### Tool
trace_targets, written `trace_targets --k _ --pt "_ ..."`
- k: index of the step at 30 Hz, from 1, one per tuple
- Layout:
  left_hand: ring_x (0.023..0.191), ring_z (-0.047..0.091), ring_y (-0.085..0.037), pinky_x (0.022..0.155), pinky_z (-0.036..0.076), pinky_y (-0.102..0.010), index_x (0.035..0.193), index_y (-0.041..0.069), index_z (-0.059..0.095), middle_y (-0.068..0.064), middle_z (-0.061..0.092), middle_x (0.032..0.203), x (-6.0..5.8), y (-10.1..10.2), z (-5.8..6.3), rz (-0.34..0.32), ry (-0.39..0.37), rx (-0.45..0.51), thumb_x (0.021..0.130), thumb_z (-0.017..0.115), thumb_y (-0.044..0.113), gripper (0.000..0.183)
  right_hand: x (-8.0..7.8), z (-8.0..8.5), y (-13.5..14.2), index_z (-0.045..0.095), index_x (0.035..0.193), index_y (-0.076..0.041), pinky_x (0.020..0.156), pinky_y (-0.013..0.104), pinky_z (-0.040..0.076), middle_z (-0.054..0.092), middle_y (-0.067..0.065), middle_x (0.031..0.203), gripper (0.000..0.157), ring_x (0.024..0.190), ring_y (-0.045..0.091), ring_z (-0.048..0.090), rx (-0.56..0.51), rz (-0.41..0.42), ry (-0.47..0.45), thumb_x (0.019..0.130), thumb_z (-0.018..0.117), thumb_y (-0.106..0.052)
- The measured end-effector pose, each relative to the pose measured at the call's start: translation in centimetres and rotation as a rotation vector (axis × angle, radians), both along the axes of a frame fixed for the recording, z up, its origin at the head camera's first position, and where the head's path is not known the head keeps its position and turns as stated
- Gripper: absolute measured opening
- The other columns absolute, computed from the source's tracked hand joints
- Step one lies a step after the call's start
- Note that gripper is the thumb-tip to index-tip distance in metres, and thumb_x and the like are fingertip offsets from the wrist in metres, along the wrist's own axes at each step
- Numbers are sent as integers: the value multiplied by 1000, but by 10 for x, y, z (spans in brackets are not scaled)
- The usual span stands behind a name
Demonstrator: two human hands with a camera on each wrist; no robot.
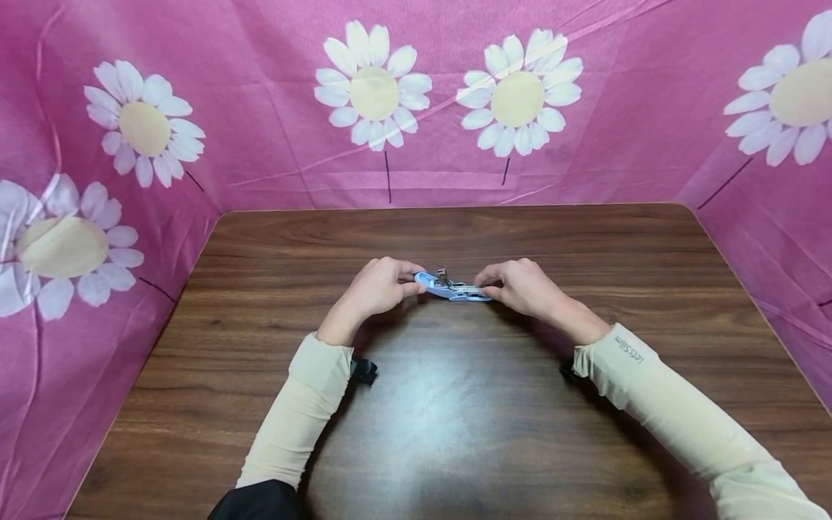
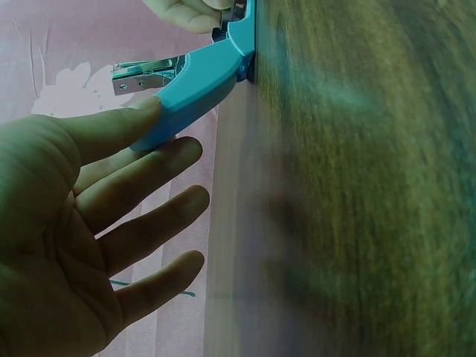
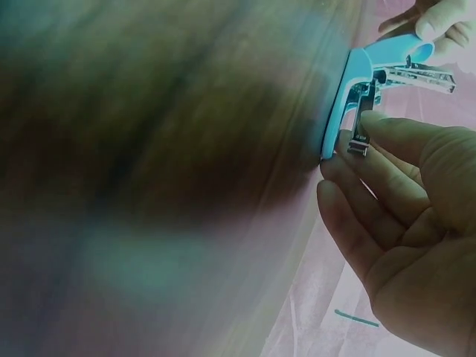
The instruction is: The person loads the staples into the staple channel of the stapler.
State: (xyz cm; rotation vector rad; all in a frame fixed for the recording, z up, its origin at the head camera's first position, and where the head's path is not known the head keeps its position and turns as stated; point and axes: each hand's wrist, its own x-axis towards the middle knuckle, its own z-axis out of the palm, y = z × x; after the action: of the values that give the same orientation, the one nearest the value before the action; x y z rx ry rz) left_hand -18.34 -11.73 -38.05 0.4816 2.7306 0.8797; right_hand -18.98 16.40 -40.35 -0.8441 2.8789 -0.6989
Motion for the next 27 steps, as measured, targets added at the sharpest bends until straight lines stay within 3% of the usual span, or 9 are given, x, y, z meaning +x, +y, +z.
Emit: trace_targets --k 11,21,27 --pt "102 69 -10 91 50 -34 120 23 75 6 79 106 -1 1 -4 -5 3 -3 95 72 33 27 3 -2 10 78 107 -14 95 48 54 80 3 105 17 107 26 73 -13 -40 -7 91 76 -18" --pt "105 70 -11 92 51 -34 122 20 74 3 79 108 -1 1 -2 -10 10 7 95 72 32 29 0 -1 13 78 106 -12 97 47 52 80 5 99 18 103 24 75 -108 -105 -135 88 77 -12" --pt "105 71 -11 92 51 -34 120 21 75 4 79 106 -1 2 -2 -10 17 9 94 72 32 28 1 -1 12 78 107 -11 93 47 53 80 5 98 19 99 24 75 -122 -144 -163 87 78 -11"
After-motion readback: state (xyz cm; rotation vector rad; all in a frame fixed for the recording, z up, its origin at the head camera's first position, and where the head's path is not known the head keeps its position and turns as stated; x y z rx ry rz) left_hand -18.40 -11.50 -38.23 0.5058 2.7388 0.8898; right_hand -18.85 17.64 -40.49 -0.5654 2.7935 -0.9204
